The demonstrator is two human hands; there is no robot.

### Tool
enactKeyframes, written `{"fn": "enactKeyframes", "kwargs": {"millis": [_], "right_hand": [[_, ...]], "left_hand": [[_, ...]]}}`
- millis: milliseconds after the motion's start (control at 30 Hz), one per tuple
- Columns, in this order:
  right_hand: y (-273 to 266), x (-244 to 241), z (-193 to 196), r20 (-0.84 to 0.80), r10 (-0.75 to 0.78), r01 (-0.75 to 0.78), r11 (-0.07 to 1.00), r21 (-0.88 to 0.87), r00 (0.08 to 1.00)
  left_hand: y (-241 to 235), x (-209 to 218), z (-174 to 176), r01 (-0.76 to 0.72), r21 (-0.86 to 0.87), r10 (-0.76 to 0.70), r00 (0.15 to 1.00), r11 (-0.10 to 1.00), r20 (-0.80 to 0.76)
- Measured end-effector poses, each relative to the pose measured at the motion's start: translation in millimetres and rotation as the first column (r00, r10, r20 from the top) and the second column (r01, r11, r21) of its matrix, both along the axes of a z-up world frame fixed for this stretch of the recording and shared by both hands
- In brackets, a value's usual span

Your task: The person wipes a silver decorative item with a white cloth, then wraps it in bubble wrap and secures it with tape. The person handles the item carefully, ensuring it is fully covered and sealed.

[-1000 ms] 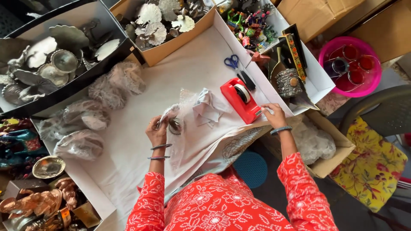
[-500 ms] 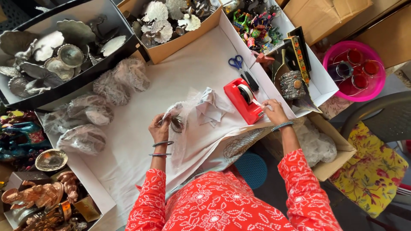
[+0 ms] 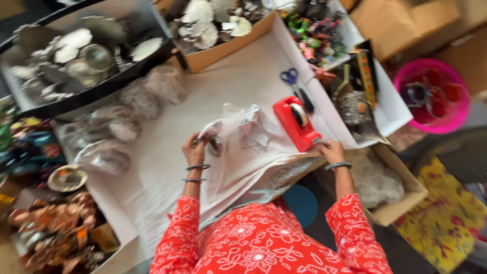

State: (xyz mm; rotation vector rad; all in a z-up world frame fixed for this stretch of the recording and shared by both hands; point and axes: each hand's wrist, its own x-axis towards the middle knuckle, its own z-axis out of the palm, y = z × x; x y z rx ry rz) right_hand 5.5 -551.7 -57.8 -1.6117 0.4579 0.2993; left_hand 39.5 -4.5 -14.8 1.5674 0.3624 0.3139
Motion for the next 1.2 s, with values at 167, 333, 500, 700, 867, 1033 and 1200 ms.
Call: {"fn": "enactKeyframes", "kwargs": {"millis": [167, 333, 500, 700, 867, 1033, 1200], "right_hand": [[-3, -20, -10, 0.08, 0.123, -0.055, 0.816, -0.576, 0.989], [133, -3, 72, 0.188, 0.222, -0.198, 0.97, -0.138, 0.957], [286, 38, 135, 0.316, 0.403, -0.392, 0.914, -0.102, 0.859], [360, 83, 149, 0.455, 0.624, -0.486, 0.781, -0.392, 0.636], [376, 92, 147, 0.443, 0.771, -0.425, 0.628, -0.652, 0.458], [385, 92, 139, 0.426, 0.759, -0.317, 0.612, -0.725, 0.492], [389, 90, 129, 0.454, 0.71, -0.242, 0.646, -0.724, 0.538]], "left_hand": [[1, -2, 6, 0.019, 0.205, -0.035, 0.997, 0.979, 0.072], [-7, -2, 27, -0.001, 0.064, -0.003, 0.998, 0.998, 0.063], [-9, -5, 37, -0.008, 0.089, 0.0, 0.997, 0.996, 0.082], [-11, -5, 38, -0.04, 0.18, 0.028, 0.997, 0.983, 0.068], [-12, -7, 40, -0.057, 0.264, 0.041, 0.997, 0.963, 0.063], [-13, -8, 57, -0.048, 0.283, 0.033, 0.998, 0.958, 0.056], [-5, -9, 58, 0.0, 0.386, -0.015, 0.999, 0.922, 0.037]]}}
